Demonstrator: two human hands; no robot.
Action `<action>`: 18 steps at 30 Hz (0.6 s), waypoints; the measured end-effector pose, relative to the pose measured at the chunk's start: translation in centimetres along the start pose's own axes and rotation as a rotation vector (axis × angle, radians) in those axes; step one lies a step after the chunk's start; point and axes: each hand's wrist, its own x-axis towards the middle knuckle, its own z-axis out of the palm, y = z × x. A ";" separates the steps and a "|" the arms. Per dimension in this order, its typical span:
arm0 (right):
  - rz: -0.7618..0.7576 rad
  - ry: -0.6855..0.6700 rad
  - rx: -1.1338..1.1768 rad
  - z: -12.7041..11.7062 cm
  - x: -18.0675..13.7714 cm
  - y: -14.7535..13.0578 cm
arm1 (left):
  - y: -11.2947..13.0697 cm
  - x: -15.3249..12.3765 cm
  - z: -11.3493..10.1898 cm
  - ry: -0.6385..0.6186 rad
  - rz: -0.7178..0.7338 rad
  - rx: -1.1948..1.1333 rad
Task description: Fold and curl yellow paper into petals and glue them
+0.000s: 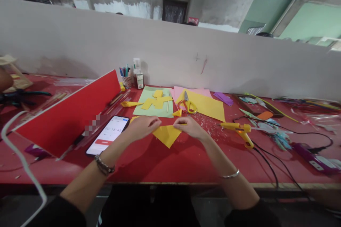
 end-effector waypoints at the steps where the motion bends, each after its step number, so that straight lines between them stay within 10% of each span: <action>1: -0.028 -0.006 -0.025 0.0 0.3 0.1 | 0.1 0.3 0.3 -0.084 0.032 -0.014; 9: -0.409 0.180 -0.710 2.4 1.6 1.1 | -0.1 1.3 3.7 -0.124 0.096 -0.178; 18: -0.215 0.106 -0.512 2.3 0.7 1.6 | -0.5 0.6 2.5 -0.385 -0.039 -0.520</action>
